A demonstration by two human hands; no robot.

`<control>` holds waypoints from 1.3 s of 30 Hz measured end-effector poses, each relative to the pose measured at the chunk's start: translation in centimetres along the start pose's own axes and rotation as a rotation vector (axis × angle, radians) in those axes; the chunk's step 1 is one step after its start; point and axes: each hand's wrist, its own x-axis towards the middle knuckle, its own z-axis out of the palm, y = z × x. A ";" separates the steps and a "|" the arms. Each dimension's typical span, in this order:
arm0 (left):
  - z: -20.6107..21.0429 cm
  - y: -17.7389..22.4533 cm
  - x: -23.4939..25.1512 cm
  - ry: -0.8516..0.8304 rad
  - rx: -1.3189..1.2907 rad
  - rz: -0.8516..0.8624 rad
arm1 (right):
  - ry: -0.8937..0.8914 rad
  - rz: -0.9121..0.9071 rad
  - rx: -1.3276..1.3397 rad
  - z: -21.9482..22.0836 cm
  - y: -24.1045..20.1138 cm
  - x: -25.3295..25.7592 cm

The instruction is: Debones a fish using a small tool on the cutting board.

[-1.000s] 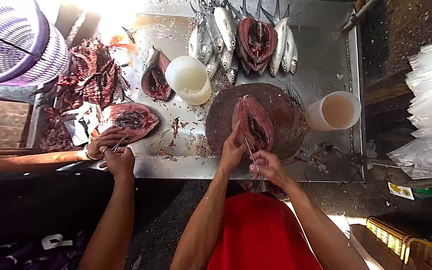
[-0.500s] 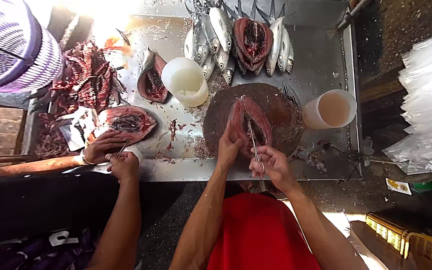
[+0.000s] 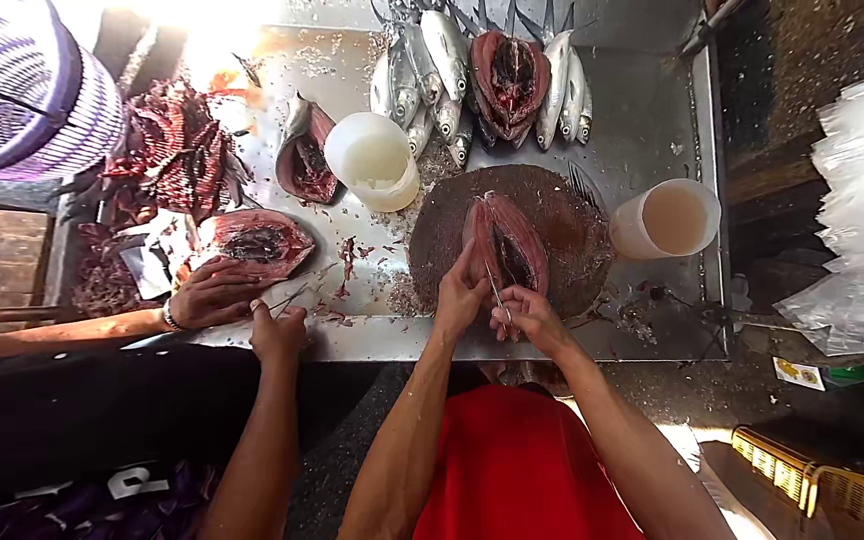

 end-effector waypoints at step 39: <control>0.1 2.3 1.8 -0.047 0.233 -0.042 | 0.032 -0.026 0.163 -1.1 -1.1 1.2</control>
